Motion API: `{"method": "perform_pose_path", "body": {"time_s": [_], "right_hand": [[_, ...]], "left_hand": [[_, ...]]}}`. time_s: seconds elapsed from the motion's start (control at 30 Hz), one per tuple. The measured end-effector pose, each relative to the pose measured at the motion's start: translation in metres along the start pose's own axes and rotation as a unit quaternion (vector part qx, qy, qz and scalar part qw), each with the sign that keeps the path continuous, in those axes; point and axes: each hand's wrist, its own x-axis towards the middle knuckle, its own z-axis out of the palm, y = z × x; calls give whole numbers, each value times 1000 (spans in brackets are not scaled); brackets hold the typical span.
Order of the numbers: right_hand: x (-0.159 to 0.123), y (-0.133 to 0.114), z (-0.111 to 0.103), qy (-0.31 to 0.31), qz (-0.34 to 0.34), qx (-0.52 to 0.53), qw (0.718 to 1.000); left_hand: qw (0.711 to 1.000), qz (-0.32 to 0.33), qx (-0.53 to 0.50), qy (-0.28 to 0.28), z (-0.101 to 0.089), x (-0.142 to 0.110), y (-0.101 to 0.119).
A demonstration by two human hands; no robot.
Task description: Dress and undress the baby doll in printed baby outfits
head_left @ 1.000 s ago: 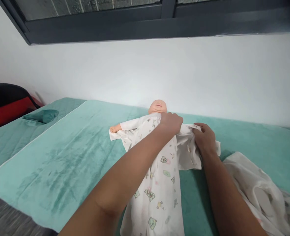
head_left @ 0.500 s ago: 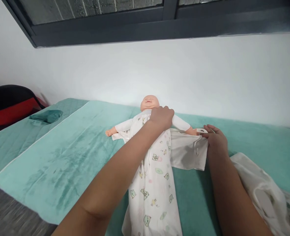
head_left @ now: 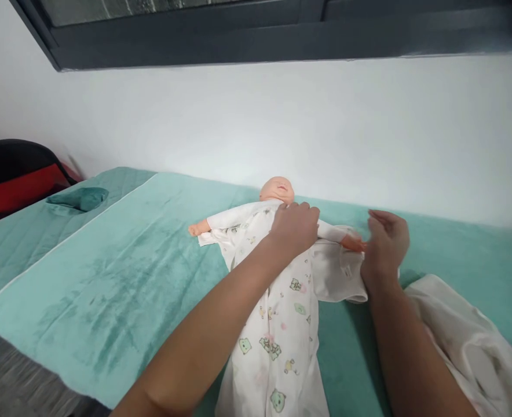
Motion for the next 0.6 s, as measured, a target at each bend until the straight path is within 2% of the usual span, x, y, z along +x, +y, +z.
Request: {"method": "perform_pose_path", "body": {"time_s": [0.07,0.13,0.2,0.3,0.37,0.43,0.53,0.6], "right_hand": [[-22,-13,15,-144,-78,-68,984],[-44,-21,30,-305,-99,-78,944],[-57,-25,40,-385,-109,-70,914],[-61,-22,45,-400,-97,-64,909],[-59,-19,44,-399,-77,-54,912],[-58,-18,43,-391,-74,-47,916],[-67,-23,39,-328,-123,-81,933],[-77,-28,33,-264,-168,-113,943]], "left_hand": [[993,-41,-64,93,4,-22,-18],[972,-109,-131,164,11,-45,-42],[949,-158,-198,186,22,-62,-64],[932,-184,-260,171,38,-73,-80],[931,-180,-265,175,44,-74,-80],[932,-163,-249,209,46,-74,-75],[937,-130,-203,252,45,-79,-66],[946,-115,-175,247,45,-86,-62]]}}
